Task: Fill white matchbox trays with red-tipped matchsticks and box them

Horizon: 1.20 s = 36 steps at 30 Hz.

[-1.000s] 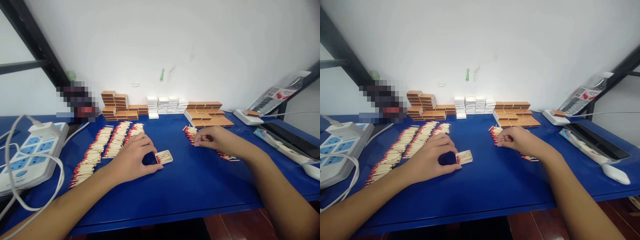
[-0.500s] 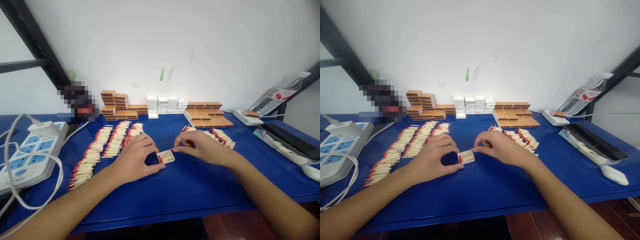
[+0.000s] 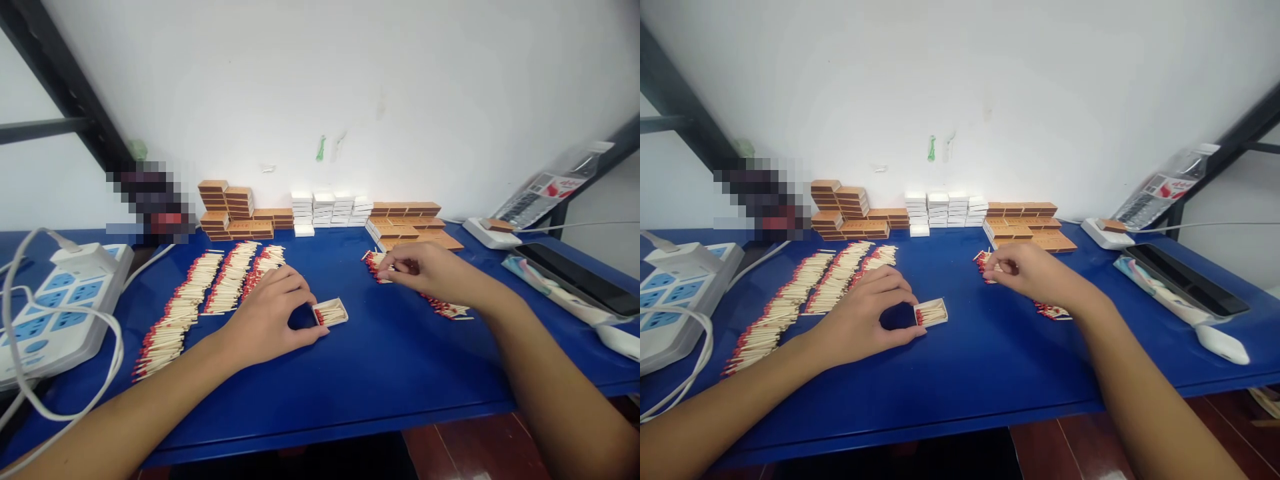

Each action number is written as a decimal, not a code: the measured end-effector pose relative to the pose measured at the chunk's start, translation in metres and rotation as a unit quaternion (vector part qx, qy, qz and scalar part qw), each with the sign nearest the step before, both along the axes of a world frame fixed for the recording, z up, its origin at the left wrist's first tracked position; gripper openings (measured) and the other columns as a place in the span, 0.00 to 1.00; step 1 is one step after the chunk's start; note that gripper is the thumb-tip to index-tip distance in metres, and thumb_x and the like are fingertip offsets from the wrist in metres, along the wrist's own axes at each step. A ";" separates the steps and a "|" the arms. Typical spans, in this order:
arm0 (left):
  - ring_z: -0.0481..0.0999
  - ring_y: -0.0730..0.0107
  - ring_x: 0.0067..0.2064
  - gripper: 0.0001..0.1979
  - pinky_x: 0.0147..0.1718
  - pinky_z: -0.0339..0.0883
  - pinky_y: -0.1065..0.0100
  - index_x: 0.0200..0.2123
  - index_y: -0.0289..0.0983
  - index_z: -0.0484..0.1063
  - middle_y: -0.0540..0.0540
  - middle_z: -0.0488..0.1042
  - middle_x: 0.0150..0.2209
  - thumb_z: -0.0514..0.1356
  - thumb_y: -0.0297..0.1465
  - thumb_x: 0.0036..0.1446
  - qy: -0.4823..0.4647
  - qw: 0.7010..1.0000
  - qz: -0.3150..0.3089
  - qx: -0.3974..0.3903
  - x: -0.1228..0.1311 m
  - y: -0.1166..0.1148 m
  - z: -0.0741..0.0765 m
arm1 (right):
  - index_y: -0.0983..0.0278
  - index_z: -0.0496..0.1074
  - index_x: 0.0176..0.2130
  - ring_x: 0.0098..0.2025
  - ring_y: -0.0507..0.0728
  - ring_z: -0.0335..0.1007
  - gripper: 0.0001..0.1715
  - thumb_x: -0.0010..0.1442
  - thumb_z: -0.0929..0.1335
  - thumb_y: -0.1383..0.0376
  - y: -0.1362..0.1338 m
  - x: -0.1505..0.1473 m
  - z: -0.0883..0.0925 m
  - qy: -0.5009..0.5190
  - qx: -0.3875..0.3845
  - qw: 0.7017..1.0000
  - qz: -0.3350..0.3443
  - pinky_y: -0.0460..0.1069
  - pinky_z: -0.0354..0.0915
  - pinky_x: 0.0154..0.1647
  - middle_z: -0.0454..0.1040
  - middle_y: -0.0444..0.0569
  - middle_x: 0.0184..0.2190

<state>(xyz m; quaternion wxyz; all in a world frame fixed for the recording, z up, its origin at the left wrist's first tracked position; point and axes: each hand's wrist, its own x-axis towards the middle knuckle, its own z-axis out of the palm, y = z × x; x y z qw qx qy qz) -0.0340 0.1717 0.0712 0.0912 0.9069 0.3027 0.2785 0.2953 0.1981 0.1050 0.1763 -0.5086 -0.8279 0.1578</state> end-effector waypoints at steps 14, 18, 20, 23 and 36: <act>0.74 0.58 0.48 0.14 0.52 0.68 0.53 0.39 0.39 0.80 0.46 0.79 0.41 0.72 0.43 0.59 0.007 1.000 0.006 -0.002 -0.002 0.000 0.002 | 0.61 0.81 0.36 0.27 0.54 0.62 0.24 0.62 0.72 0.43 0.006 0.019 -0.007 -0.020 -0.091 0.996 -0.016 0.49 0.53 0.28 0.72 0.46 0.25; 0.74 0.57 0.48 0.14 0.52 0.68 0.54 0.39 0.39 0.79 0.46 0.79 0.41 0.72 0.43 0.59 0.006 1.000 0.004 -0.001 -0.001 0.000 0.003 | 0.59 0.81 0.38 0.28 0.53 0.60 0.23 0.64 0.71 0.44 -0.005 -0.004 0.000 0.026 -0.097 0.995 0.011 0.49 0.55 0.29 0.70 0.44 0.27; 0.74 0.57 0.48 0.14 0.52 0.68 0.54 0.39 0.40 0.80 0.46 0.79 0.41 0.72 0.43 0.59 0.007 1.000 0.003 0.000 0.000 0.000 0.003 | 0.59 0.81 0.38 0.28 0.53 0.59 0.22 0.65 0.71 0.44 -0.010 -0.019 0.004 0.053 -0.084 0.994 0.035 0.50 0.56 0.30 0.67 0.43 0.26; 0.74 0.58 0.48 0.13 0.50 0.68 0.55 0.39 0.40 0.80 0.46 0.79 0.41 0.72 0.42 0.59 0.006 1.000 0.003 0.001 0.003 -0.001 0.004 | 0.59 0.81 0.37 0.28 0.53 0.58 0.18 0.65 0.72 0.48 -0.016 -0.042 0.005 0.060 -0.058 0.993 0.080 0.50 0.56 0.31 0.64 0.42 0.24; 0.74 0.58 0.48 0.11 0.51 0.68 0.54 0.38 0.40 0.80 0.46 0.79 0.40 0.72 0.41 0.60 0.008 1.000 -0.004 -0.009 0.007 -0.003 0.005 | 0.60 0.80 0.39 0.28 0.53 0.62 0.17 0.69 0.68 0.52 -0.011 -0.040 0.002 0.056 -0.004 0.997 0.059 0.49 0.58 0.31 0.70 0.43 0.25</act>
